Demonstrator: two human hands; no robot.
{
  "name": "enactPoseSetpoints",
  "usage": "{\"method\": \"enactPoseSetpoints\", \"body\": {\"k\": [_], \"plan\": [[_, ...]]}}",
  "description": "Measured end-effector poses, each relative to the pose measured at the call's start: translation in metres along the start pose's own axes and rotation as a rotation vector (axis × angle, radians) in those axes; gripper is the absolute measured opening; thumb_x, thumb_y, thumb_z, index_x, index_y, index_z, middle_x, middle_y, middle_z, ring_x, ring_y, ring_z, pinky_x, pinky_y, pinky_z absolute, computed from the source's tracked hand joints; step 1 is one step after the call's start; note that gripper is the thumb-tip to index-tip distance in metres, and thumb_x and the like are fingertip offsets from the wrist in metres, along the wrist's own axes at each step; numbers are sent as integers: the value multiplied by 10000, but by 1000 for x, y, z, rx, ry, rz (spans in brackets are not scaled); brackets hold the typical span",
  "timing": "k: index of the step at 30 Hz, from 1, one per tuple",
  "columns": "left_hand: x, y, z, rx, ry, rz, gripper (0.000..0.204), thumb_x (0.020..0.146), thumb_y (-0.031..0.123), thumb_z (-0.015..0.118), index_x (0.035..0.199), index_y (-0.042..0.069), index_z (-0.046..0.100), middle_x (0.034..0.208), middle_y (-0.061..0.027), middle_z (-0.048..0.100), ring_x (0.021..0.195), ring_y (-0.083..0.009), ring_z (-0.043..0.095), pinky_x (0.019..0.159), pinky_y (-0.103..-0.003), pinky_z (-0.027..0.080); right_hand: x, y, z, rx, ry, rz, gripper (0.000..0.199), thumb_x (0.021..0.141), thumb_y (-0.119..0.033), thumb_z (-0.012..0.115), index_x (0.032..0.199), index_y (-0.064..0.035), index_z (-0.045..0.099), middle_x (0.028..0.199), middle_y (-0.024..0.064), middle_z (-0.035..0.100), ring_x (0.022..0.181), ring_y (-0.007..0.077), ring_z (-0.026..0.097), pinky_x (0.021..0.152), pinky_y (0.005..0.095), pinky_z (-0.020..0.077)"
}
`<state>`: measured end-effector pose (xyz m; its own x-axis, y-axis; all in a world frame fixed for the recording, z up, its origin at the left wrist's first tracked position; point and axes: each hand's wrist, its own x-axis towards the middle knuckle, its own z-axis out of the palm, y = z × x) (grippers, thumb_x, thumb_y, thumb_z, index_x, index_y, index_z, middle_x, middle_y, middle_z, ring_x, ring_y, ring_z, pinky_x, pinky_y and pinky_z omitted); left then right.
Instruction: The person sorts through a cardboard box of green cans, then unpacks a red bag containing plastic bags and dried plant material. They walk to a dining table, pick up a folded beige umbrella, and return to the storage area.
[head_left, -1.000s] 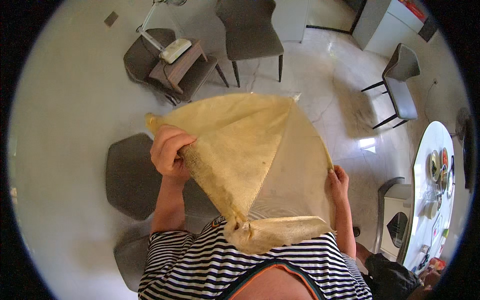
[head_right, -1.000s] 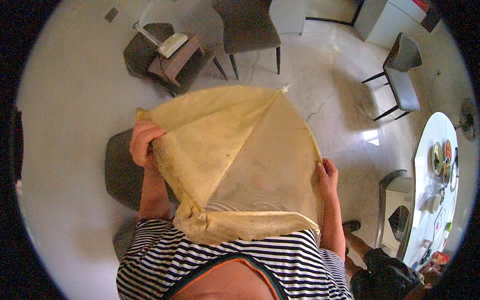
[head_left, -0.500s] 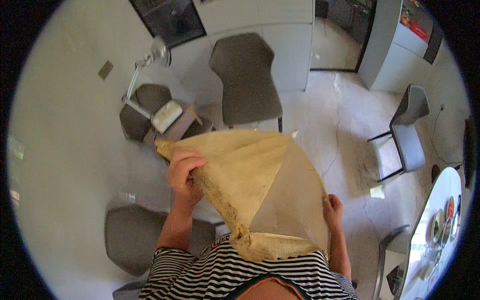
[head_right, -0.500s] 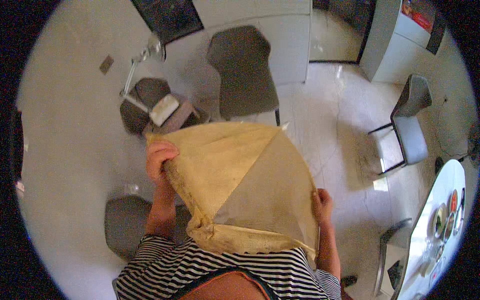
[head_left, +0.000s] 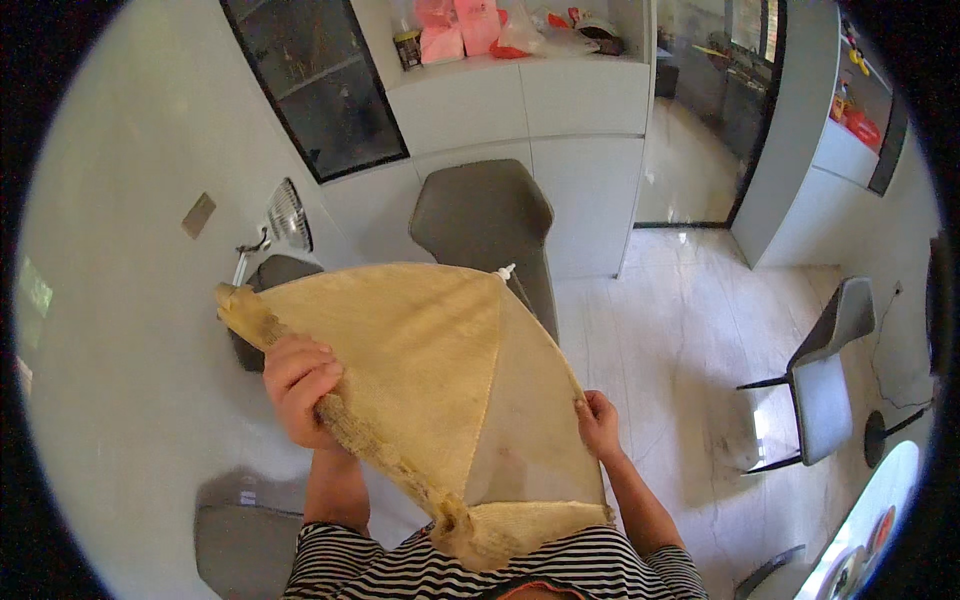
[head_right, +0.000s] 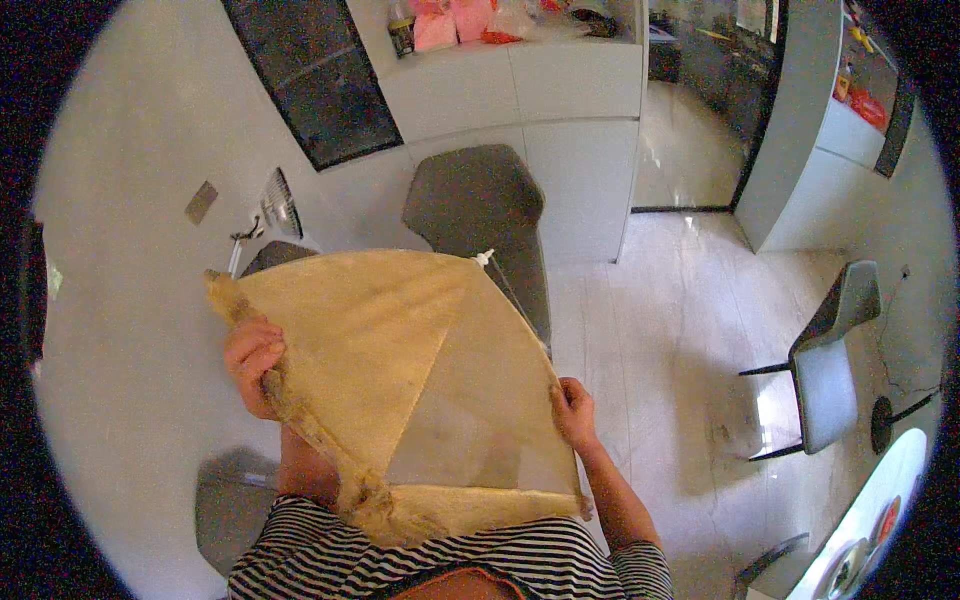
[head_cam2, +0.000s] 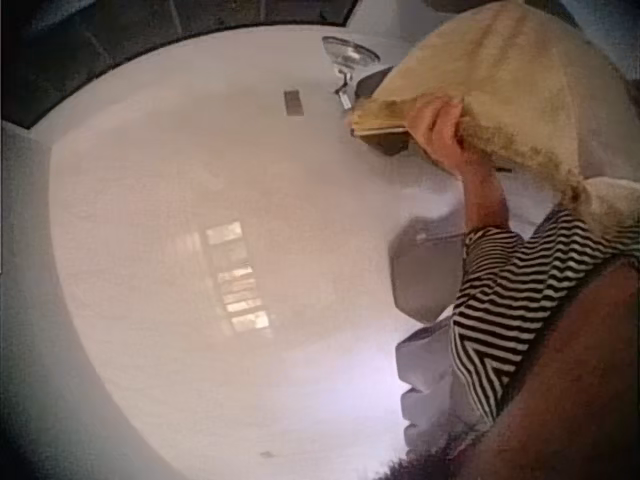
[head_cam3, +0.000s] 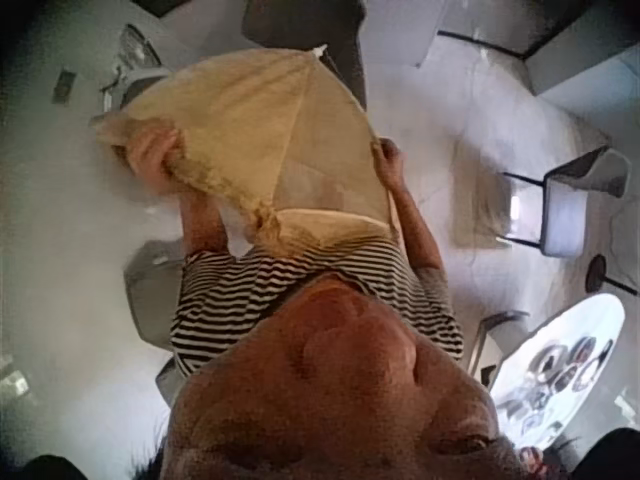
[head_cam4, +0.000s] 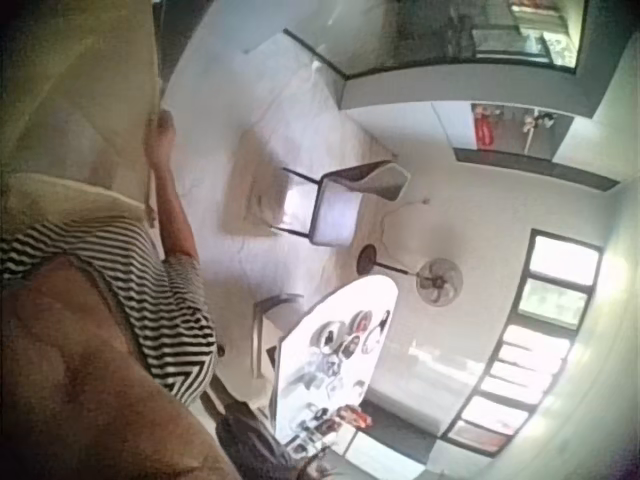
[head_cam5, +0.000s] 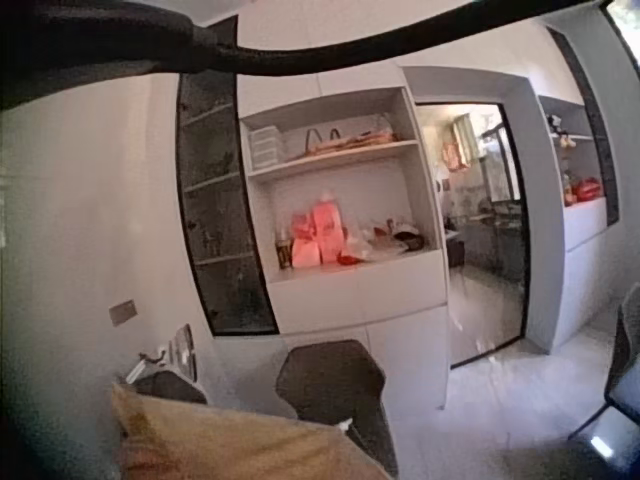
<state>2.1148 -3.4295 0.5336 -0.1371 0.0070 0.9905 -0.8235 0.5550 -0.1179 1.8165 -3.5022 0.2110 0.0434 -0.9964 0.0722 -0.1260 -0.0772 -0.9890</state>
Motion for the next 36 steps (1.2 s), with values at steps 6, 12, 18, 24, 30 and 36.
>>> {"method": "enactPoseSetpoints", "body": {"k": [6,12,18,24,30,36], "plan": [[-18,-88,79,0,-79,-23,132,745,127,611,848,68,554,804,-75,538,697,-245,530,650,-388,439,128,-14,50,-230,-46,-13,225,863,-203,539,930,9,569,737,112,610,681,227,575,636,351,463],[-62,-195,204,45,-300,-114,148,705,98,626,847,90,582,815,-86,530,782,-280,525,773,-433,425,276,49,46,-731,-146,-278,403,828,-238,567,1141,1,480,1040,220,551,931,404,547,788,470,454],[-217,-291,292,272,-920,-337,178,727,61,614,904,83,625,1010,-76,532,1007,-263,471,874,-427,361,227,106,-28,-829,-83,111,407,797,-225,586,1144,-30,501,1157,194,505,1108,370,454,893,433,414],[-291,-245,345,84,-1009,-684,331,738,44,621,1061,84,564,1070,-108,508,1071,-294,451,896,-415,366,-70,262,-180,-1155,-387,824,321,752,-325,575,858,-35,667,963,187,628,934,338,589,807,419,467],[-330,-150,367,-277,-1301,-730,305,739,106,634,1036,70,575,1097,-125,489,1026,-312,475,855,-401,414,-154,240,-184,-757,-263,1342,326,760,-319,552,923,-57,656,996,186,618,939,346,580,820,413,456],[-365,-26,434,-754,-1783,-498,302,779,128,575,1080,99,576,1103,-114,500,1001,-307,507,848,-375,424,-114,299,-193,-498,-8,1191,343,769,-313,529,989,-78,646,1028,184,609,945,355,572,834,406,446]]}}
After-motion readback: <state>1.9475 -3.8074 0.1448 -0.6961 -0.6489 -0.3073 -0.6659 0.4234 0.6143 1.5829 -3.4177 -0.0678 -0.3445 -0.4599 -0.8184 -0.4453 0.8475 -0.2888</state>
